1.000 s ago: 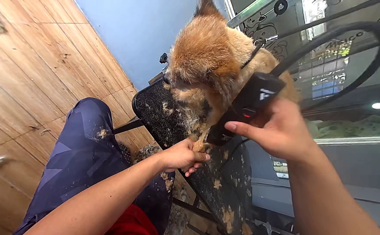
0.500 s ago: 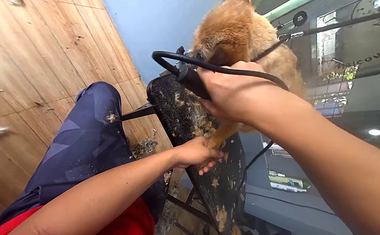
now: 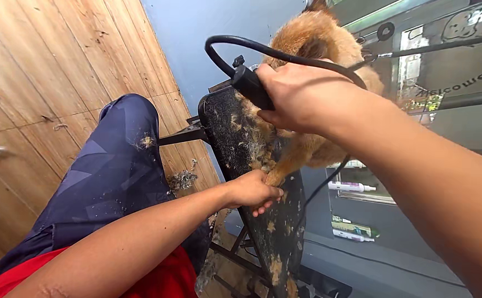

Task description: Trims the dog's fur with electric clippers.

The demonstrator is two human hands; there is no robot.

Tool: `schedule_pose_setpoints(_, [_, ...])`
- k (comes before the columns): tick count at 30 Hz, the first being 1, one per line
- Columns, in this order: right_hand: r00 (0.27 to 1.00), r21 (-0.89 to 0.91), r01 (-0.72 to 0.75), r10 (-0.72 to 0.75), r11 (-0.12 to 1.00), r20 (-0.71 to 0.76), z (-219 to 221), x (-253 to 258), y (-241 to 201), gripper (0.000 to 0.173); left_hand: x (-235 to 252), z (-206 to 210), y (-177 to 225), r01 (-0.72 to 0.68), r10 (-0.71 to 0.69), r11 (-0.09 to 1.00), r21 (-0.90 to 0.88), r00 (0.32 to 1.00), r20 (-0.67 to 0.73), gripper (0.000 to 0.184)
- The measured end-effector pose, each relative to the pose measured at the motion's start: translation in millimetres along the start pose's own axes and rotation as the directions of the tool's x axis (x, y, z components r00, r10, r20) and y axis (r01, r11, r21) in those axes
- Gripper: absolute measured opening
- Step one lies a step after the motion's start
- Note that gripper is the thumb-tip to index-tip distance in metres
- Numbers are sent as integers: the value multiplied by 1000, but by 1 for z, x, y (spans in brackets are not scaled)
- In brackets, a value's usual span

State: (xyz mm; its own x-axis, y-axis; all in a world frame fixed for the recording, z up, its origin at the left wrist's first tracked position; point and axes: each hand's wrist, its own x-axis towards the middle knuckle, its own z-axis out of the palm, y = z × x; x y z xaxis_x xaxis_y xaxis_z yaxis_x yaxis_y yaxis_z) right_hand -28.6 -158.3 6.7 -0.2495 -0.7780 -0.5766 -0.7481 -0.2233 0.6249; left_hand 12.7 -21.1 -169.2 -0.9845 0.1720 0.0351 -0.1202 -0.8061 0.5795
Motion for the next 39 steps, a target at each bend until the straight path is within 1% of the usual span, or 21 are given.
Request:
schedule_pose_setpoints(2, [998, -10, -44, 44, 999, 33, 4, 3, 0, 50, -3, -3, 6, -8, 8, 999, 53, 1000, -5, 25])
schedule_pose_setpoints(4, [988, -19, -130, 132, 991, 81, 4, 4, -4, 52, -6, -6, 15, 1, -1, 990, 140, 1000, 0, 28])
schedule_pose_setpoints(6, [970, -35, -198, 201, 980, 138, 5, 5, -6, 55, -6, -7, 17, 3, 0, 984, 176, 1000, -14, 28])
schedule_pose_setpoints(12, [911, -36, -320, 318, 947, 264, 16, 0, -9, 57, -7, -15, 14, 9, 1, 960, 281, 999, -36, 29])
schedule_pose_setpoints(14, [906, -18, -341, 333, 940, 260, 26, -4, -5, 55, -6, -16, 14, 18, -7, 956, 293, 999, -38, 28])
schedule_pose_setpoints(16, [909, -4, -348, 339, 937, 244, 34, -9, -3, 57, -6, -15, 14, 34, -19, 949, 314, 999, -50, 29])
schedule_pose_setpoints(19, [908, 26, -370, 356, 929, 219, 37, -15, -5, 54, -5, -13, 13, 43, -21, 927, 373, 998, -64, 30])
schedule_pose_setpoints(23, [910, 114, -374, 341, 920, 237, 33, -21, -8, 62, -2, -12, 14, 71, -45, 912, 404, 996, -74, 33])
schedule_pose_setpoints(25, [929, 191, -333, 287, 923, 233, 33, -27, -3, 67, -3, -10, 11, 55, -22, 914, 401, 996, -86, 32])
schedule_pose_setpoints(26, [950, 274, -281, 227, 920, 212, 33, -32, 3, 72, -3, -9, 9, 42, -7, 916, 399, 996, -90, 32])
schedule_pose_setpoints(27, [977, 382, -197, 151, 903, 149, 33, -41, 11, 77, -3, -8, 8, 32, 5, 917, 399, 996, -93, 32])
schedule_pose_setpoints(28, [997, 489, -77, 67, 869, 39, 33, -51, 20, 79, -3, -7, 8, 19, 22, 918, 396, 995, -98, 31])
schedule_pose_setpoints(29, [995, 586, 65, -10, 807, -96, 32, -62, 30, 67, -4, -5, 7, 4, 40, 920, 392, 994, -103, 30])
schedule_pose_setpoints(30, [966, 678, 227, -72, 699, -249, 33, -74, 39, 55, -5, -4, 7, -10, 56, 922, 386, 993, -107, 28])
schedule_pose_setpoints(31, [921, 717, 354, -89, 601, -380, 32, -88, 50, 54, -4, -4, 7, -17, 62, 924, 382, 992, -107, 28])
schedule_pose_setpoints(32, [873, 713, 431, -54, 553, -486, 34, -103, 62, 57, -3, -5, 6, -18, 61, 924, 381, 993, -100, 29])
schedule_pose_setpoints(34, [780, 690, 471, 107, 549, -617, 46, -128, 82, 65, 0, -8, 3, -8, 47, 926, 379, 994, -94, 31])
schedule_pose_setpoints(36, [709, 642, 372, 240, 671, -663, 58, -141, 85, 69, 0, -8, 2, 9, 28, 926, 377, 995, -93, 31])
schedule_pose_setpoints(38, [678, 546, 236, 267, 804, -685, 68, -140, 73, 65, -1, -7, 2, 17, 20, 928, 373, 995, -94, 30])
schedule_pose_setpoints(39, [680, 500, 188, 255, 845, -687, 72, -138, 67, 62, -2, -6, 3, 17, 19, 927, 376, 996, -92, 30])
